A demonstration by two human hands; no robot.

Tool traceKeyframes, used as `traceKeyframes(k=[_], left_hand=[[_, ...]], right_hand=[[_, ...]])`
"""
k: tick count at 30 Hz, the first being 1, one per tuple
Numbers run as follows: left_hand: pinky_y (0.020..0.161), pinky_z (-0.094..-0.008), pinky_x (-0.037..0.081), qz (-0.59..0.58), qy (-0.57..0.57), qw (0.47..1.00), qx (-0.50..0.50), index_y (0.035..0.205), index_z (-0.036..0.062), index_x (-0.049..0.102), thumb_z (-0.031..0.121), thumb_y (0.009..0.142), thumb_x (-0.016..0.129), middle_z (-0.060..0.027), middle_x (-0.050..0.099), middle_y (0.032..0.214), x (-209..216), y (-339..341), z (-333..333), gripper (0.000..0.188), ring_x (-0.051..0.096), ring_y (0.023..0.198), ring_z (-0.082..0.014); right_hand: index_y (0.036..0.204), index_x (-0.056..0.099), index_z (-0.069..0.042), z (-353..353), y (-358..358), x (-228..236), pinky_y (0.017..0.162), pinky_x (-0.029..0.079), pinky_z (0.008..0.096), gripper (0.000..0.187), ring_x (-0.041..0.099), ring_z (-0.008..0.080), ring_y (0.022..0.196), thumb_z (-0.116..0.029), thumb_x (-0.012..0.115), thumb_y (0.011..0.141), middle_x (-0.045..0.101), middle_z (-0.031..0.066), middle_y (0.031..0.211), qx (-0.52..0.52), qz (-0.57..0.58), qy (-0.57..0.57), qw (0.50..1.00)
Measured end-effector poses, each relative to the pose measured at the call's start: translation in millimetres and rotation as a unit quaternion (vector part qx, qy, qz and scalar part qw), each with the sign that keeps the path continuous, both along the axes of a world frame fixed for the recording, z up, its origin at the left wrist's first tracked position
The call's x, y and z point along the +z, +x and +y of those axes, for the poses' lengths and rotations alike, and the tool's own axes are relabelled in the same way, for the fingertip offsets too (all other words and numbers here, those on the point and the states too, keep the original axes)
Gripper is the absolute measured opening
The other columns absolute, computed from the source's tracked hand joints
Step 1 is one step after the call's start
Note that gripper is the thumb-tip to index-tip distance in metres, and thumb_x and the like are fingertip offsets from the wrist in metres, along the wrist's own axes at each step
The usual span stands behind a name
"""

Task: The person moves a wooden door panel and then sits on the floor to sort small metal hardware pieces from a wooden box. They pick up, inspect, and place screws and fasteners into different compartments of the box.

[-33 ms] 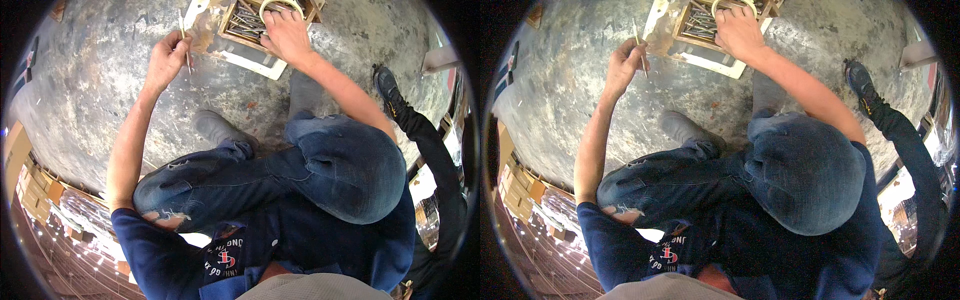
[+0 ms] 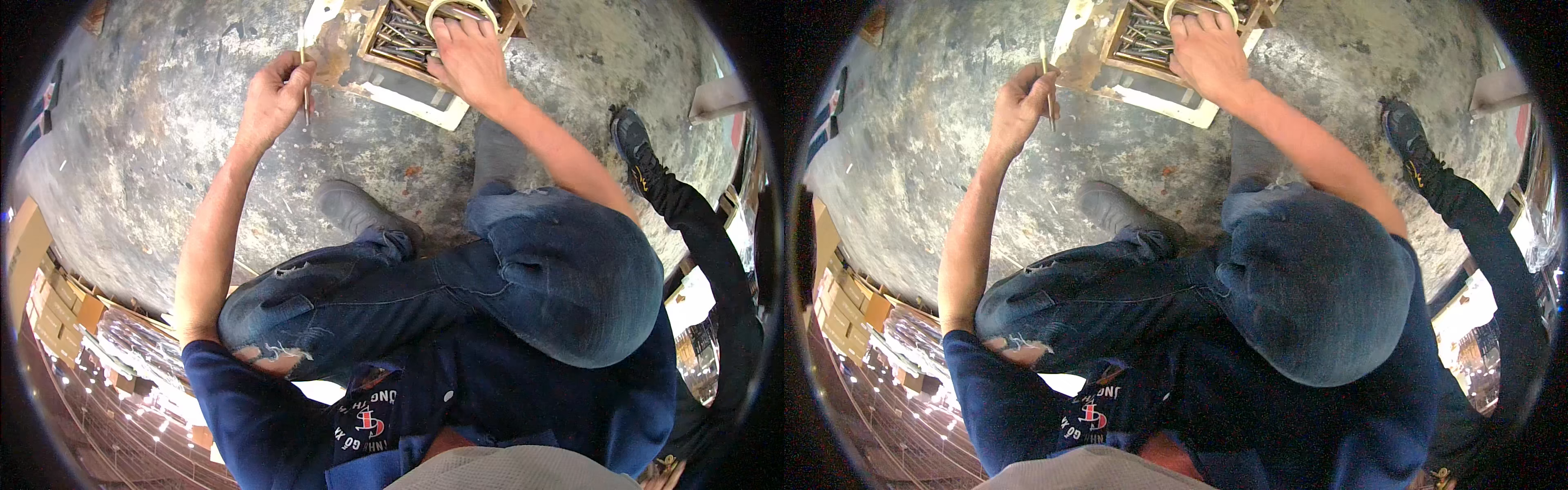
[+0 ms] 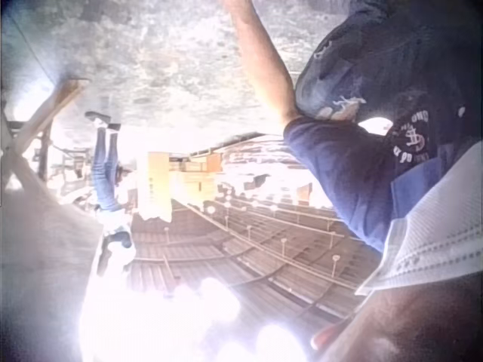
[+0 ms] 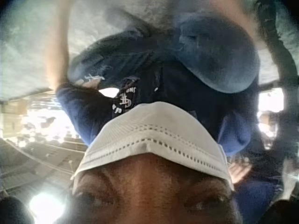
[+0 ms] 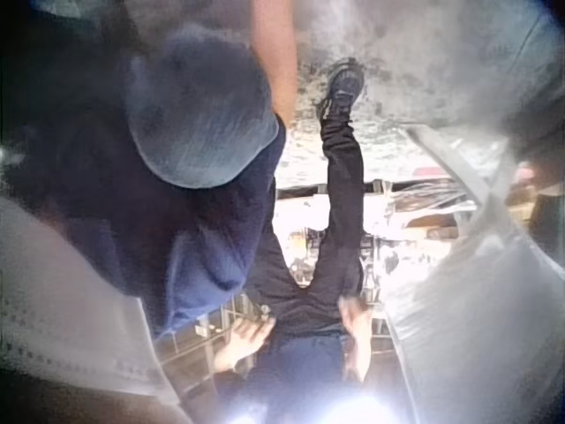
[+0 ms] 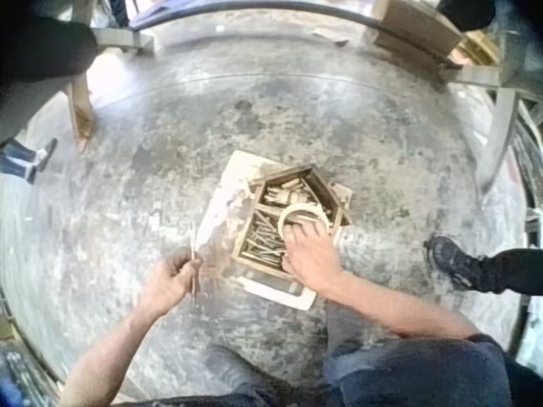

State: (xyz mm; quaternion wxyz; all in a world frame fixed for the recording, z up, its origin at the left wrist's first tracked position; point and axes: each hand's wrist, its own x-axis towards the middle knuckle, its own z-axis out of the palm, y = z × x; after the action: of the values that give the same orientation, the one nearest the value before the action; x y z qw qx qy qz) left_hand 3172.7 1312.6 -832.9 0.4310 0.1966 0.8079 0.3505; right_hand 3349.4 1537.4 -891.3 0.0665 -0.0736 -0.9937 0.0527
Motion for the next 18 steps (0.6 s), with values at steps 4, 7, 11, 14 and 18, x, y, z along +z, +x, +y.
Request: traceKeyframes(k=[4,7,11,14,18], left_hand=[[0.055,-0.0367,0.044,0.061,-0.050,0.996,-0.048,0.098,-0.0021,0.066,0.027,0.094,0.055,-0.0102,0.055,0.058,-10,1,-7,0.031,0.053,0.056,-0.0156],[0.057,-0.0393,0.045,0.126,-0.053,0.984,-0.110,0.101,-0.0002,0.066,0.030,0.093,0.056,-0.0131,0.051,0.057,-20,0,-7,0.033,0.051,0.055,-0.0205],[0.059,-0.0395,0.045,0.144,-0.003,0.984,-0.109,0.101,0.0013,0.066,0.030,0.093,0.056,-0.0141,0.051,0.059,-27,-4,-2,0.032,0.051,0.056,-0.0228],[0.060,-0.0386,0.045,0.142,-0.009,0.981,-0.128,0.101,0.0016,0.067,0.028,0.093,0.055,-0.0143,0.053,0.061,-26,-7,3,0.030,0.051,0.057,-0.0219],[0.061,-0.0373,0.046,0.124,-0.059,0.978,-0.159,0.105,0.0022,0.067,0.027,0.094,0.055,-0.0138,0.059,0.065,-21,-13,11,0.030,0.055,0.060,-0.0208]], right_hand=[[0.105,0.055,-0.001,-7,0,0,0.083,0.045,0.0383,0.045,0.060,0.0277,0.098,-0.024,0.075,0.073,0.066,0.0136,0.092,-0.049,-0.070,-0.047,0.995],[0.105,0.052,-0.005,-8,0,1,0.080,0.050,0.0422,0.045,0.063,0.0311,0.091,-0.024,0.078,0.073,0.066,0.0115,0.089,-0.085,-0.089,-0.092,0.988],[0.105,0.054,-0.001,-10,-5,-3,0.079,0.051,0.0461,0.044,0.063,0.0338,0.093,-0.019,0.075,0.071,0.065,0.0161,0.094,-0.087,-0.037,-0.080,0.992],[0.106,0.056,-0.003,-7,-10,-2,0.080,0.053,0.0460,0.041,0.061,0.0323,0.099,-0.021,0.074,0.074,0.062,0.0153,0.103,-0.106,-0.120,-0.108,0.981],[0.105,0.059,-0.001,-6,-9,4,0.083,0.053,0.0453,0.036,0.060,0.0323,0.102,-0.022,0.070,0.078,0.061,0.0159,0.108,-0.100,-0.144,-0.134,0.975]])
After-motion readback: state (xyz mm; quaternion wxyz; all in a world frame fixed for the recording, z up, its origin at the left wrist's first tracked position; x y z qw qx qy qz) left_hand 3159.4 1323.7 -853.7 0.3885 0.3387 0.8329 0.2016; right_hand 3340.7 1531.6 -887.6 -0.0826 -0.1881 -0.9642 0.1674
